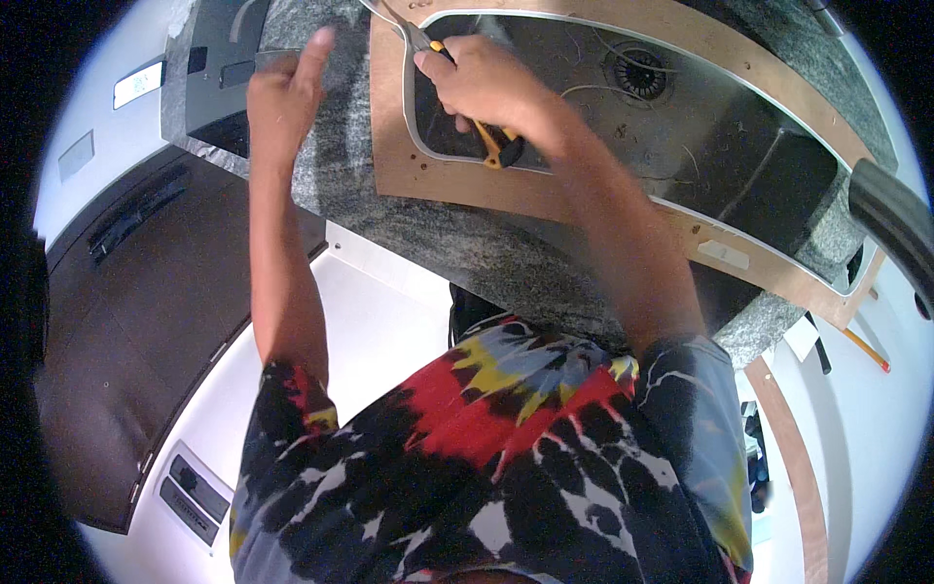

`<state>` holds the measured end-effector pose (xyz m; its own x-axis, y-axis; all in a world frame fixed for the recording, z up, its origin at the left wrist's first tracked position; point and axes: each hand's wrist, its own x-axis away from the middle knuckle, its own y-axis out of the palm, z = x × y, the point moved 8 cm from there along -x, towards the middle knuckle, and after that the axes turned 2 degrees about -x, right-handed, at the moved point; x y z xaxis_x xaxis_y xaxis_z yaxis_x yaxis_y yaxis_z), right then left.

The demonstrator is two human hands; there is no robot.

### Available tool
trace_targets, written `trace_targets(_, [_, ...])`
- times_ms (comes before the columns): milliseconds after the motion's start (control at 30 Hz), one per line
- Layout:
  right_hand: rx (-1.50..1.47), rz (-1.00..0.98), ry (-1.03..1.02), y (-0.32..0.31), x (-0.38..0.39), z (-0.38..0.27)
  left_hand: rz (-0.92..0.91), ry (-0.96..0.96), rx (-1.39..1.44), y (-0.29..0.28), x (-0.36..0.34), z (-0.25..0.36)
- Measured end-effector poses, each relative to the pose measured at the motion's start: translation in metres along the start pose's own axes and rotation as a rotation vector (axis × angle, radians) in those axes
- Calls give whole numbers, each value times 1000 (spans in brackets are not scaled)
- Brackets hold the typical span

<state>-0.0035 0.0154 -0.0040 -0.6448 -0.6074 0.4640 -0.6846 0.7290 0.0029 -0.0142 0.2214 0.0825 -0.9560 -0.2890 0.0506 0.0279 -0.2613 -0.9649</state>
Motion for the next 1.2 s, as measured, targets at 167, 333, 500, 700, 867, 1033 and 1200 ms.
trace_targets(167, [-53,94,22,7,-12,11,148,143,375,11,7,69])
trace_targets(333, [-285,168,12,11,-10,9,-16,23,389,44,-23,64])
trace_targets(500, [-122,173,-18,-3,-12,7,47,109,458,53,-29,67])
trace_targets(700, [44,-28,-21,-39,19,-22,216,42,489,55,-20,51])
trace_targets(867, [117,59,-39,-29,-4,-2,241,-8,538,57,-19,51])
trace_targets(1033, [289,29,-34,-25,0,-8,288,21,660,66,-22,35])
trace_targets(1200, [251,48,-27,-21,-6,0,258,9,552,68,-24,35])
